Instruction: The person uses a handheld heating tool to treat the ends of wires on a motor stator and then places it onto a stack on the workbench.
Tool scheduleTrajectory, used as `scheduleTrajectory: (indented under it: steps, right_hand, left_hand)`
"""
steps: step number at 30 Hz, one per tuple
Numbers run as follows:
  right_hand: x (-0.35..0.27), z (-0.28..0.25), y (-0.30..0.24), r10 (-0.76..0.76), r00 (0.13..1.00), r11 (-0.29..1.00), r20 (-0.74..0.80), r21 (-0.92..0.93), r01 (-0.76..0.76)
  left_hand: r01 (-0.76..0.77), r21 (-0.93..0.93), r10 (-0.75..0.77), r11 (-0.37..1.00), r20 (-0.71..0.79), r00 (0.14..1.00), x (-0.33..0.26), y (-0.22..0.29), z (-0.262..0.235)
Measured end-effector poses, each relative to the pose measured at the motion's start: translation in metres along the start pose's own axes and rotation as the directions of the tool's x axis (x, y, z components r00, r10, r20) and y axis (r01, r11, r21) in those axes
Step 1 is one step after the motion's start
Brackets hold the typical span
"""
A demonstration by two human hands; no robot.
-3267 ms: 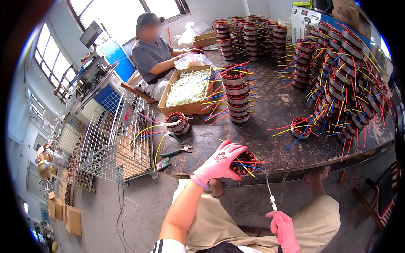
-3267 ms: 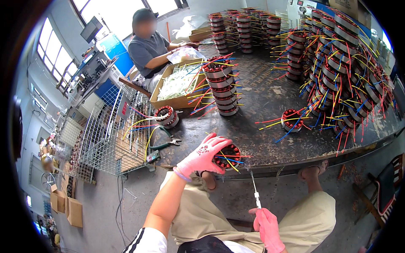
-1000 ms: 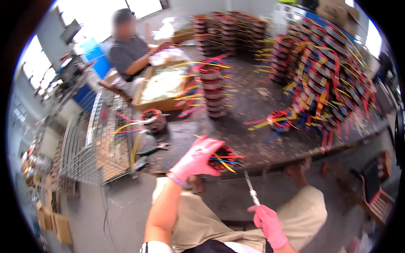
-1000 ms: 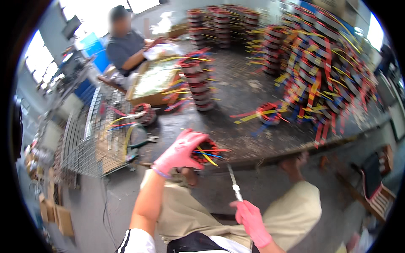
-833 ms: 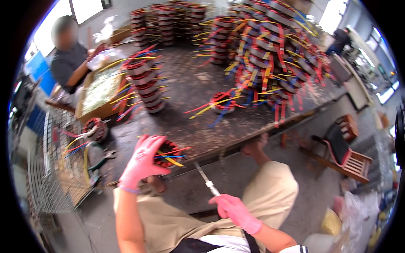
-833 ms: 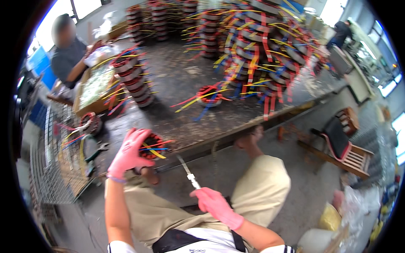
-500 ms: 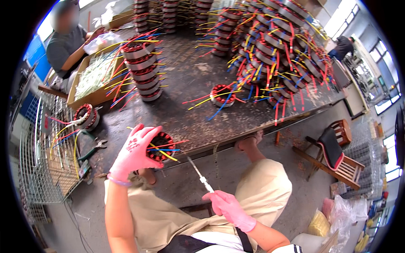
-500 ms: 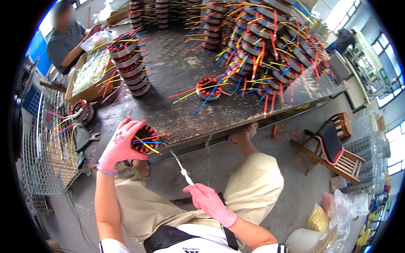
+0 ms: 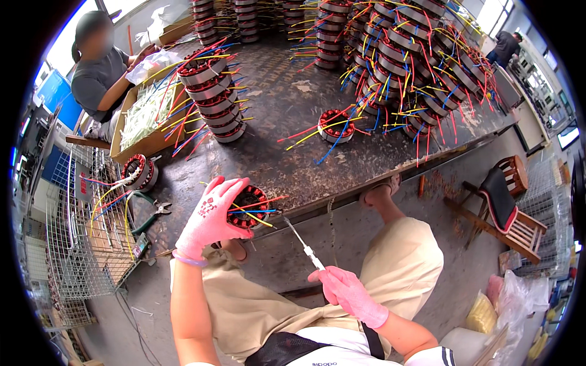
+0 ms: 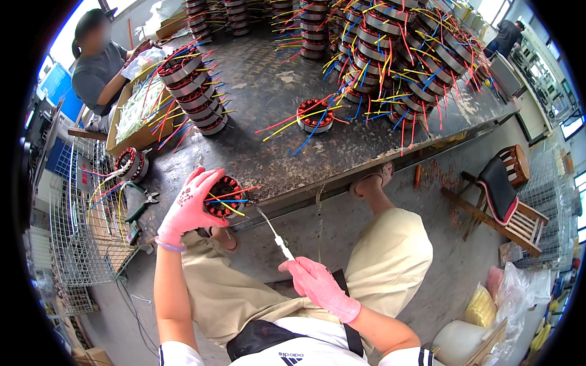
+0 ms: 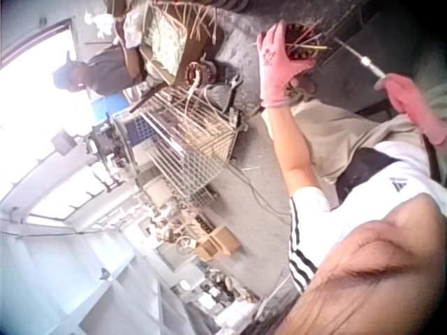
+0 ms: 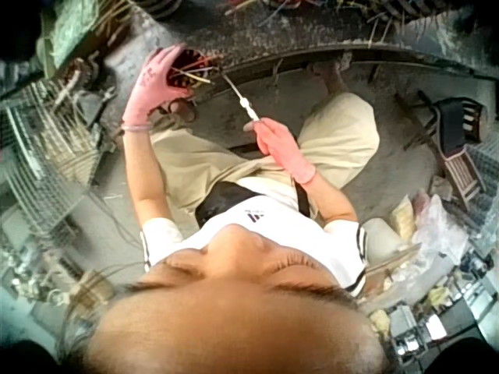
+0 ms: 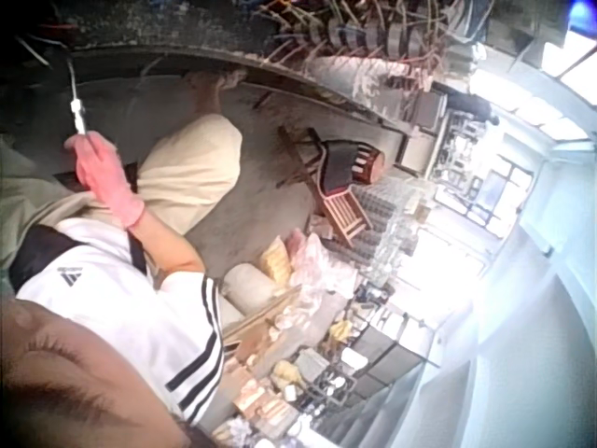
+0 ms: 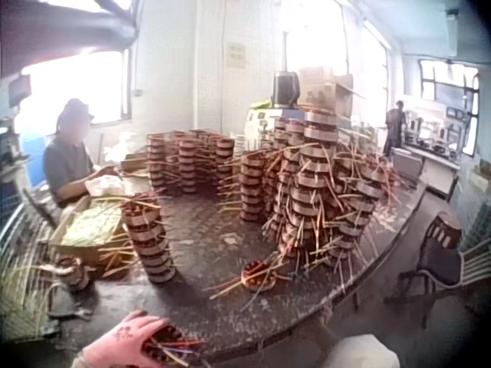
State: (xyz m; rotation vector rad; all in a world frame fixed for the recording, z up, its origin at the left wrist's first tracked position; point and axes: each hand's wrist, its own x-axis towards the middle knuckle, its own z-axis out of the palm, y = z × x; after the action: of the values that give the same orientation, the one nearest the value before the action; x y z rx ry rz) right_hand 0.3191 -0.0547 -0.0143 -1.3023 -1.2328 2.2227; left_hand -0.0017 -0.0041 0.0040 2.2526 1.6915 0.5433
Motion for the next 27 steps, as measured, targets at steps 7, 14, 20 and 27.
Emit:
scheduleTrajectory:
  steps: [7,14,20,27]
  right_hand:
    - [-0.002,0.002,0.000,-0.013,1.000,0.998,0.021,0.062,0.012]
    - [-0.002,0.003,0.000,0.018,1.000,0.993,0.012,0.117,-0.019]
    - [-0.005,0.008,-0.011,0.036,0.999,0.996,-0.010,0.085,-0.035]
    - [-0.003,0.005,-0.004,0.025,1.000,1.000,-0.013,0.020,-0.024]
  left_hand:
    - [-0.022,-0.007,0.022,1.000,0.007,1.000,0.000,-0.005,0.002]
    - [-0.002,-0.013,0.002,1.000,0.013,1.000,0.003,-0.003,0.003]
    - [0.022,0.006,-0.022,1.000,-0.013,1.000,-0.001,0.000,-0.001]
    - [0.025,-0.013,-0.025,1.000,-0.002,1.000,-0.001,0.001,0.000]
